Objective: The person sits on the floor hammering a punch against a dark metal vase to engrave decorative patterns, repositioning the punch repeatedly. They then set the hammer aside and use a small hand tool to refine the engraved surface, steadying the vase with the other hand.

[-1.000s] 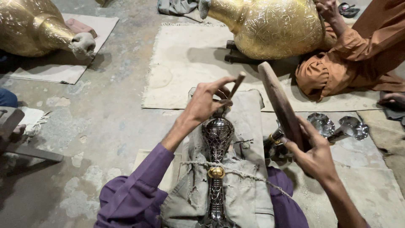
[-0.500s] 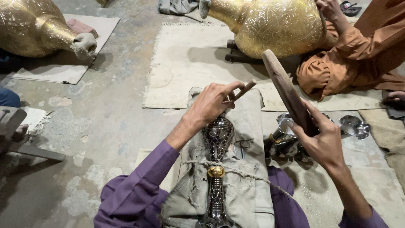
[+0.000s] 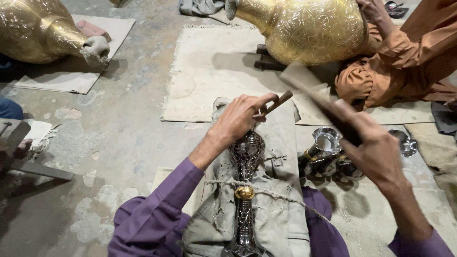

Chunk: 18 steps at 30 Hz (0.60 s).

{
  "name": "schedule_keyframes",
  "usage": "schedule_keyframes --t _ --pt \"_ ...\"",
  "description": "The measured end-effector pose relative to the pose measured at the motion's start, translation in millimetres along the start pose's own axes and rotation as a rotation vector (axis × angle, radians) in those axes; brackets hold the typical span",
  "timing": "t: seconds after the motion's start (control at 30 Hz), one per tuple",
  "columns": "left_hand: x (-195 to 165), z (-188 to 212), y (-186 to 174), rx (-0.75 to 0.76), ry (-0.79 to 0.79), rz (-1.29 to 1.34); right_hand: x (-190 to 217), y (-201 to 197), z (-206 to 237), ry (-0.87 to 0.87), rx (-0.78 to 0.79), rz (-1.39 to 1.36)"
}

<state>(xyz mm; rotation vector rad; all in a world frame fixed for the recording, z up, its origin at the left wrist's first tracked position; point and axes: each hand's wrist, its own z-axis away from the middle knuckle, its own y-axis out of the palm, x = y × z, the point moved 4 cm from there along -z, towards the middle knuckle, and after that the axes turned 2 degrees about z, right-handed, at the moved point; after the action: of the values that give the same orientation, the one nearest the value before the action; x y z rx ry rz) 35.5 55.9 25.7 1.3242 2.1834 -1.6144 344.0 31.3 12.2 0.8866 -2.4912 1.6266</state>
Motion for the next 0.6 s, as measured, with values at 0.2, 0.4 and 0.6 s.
schedule_keyframes --t 0.2,0.4,0.6 --pt "-2 6 -1 -0.037 0.003 -0.011 10 -8 -9 -0.068 -0.028 0.055" --pt "5 5 5 -0.068 -0.038 0.020 13 -12 -16 0.032 0.049 0.041" --pt "3 9 2 -0.110 -0.035 0.010 17 -19 -25 0.052 0.062 0.110"
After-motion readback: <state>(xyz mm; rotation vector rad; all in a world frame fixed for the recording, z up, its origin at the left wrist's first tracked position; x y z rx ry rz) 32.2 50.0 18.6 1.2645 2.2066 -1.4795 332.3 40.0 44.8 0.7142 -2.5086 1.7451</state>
